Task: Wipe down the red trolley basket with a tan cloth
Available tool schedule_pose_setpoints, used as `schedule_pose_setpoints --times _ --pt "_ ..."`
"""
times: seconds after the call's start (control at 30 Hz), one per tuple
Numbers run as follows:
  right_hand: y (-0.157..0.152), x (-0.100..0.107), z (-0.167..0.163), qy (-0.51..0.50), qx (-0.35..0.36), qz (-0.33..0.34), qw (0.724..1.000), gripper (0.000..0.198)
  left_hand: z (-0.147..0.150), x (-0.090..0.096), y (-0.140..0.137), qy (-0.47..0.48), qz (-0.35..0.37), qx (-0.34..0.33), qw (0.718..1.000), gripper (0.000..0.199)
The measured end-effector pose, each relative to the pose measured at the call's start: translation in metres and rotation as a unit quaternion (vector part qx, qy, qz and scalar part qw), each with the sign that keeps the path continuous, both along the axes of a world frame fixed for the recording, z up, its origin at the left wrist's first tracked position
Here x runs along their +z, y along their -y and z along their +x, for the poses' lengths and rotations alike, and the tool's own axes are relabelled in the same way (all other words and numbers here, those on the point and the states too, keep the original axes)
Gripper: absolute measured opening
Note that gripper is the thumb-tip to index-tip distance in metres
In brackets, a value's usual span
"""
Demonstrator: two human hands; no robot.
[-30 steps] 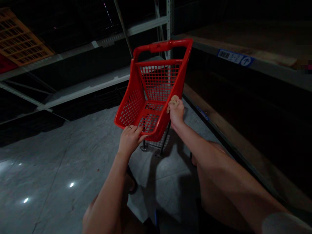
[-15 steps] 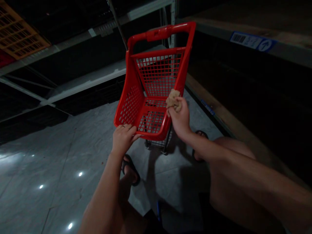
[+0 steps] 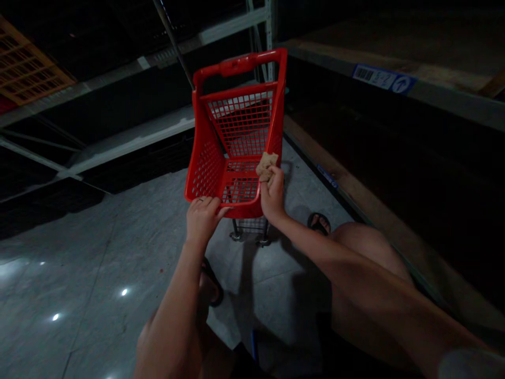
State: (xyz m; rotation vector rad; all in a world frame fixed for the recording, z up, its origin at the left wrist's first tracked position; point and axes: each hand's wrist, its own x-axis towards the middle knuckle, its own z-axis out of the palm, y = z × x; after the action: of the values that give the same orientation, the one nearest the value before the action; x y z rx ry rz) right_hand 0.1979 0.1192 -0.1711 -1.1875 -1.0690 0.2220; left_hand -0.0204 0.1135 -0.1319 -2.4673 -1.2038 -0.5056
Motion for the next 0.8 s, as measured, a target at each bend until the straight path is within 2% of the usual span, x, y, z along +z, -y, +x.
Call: schedule_pose_setpoints --times 0.1,0.17,0.33,0.4,0.47,0.53,0.63,0.7,0.8 --pt "-0.010 -0.002 0.008 -0.020 0.001 -0.016 1.000 0.035 0.003 -0.003 0.009 0.004 0.008 0.005 1.000 0.042" --pt "0.001 -0.014 0.007 -0.026 0.019 -0.041 0.999 0.038 0.000 -0.006 0.012 0.007 0.016 0.009 1.000 0.040" --pt "0.058 -0.081 -0.021 -0.041 0.132 -0.189 0.972 0.040 -0.015 -0.010 0.007 0.008 0.025 0.032 0.999 0.039" --pt "0.068 -0.095 -0.033 -0.048 0.162 -0.214 0.962 0.035 -0.017 -0.009 0.003 0.003 0.016 0.045 0.999 0.037" --pt "0.065 -0.091 -0.038 -0.053 0.188 -0.201 0.960 0.030 -0.016 -0.007 0.000 -0.003 0.005 0.062 0.998 0.034" --pt "0.056 -0.070 -0.036 -0.051 0.200 -0.174 0.963 0.029 -0.012 -0.005 -0.001 -0.007 -0.007 0.080 0.997 0.033" --pt "0.042 -0.029 -0.029 -0.020 0.146 -0.143 0.979 0.028 -0.003 -0.003 0.000 -0.008 -0.022 0.103 0.994 0.034" --pt "0.038 -0.011 -0.024 0.011 0.111 -0.126 0.986 0.028 0.003 -0.001 0.001 -0.001 -0.033 0.112 0.993 0.037" --pt "0.036 -0.012 -0.021 0.030 0.098 -0.125 0.987 0.030 0.004 0.005 0.001 0.024 -0.061 0.085 0.994 0.040"
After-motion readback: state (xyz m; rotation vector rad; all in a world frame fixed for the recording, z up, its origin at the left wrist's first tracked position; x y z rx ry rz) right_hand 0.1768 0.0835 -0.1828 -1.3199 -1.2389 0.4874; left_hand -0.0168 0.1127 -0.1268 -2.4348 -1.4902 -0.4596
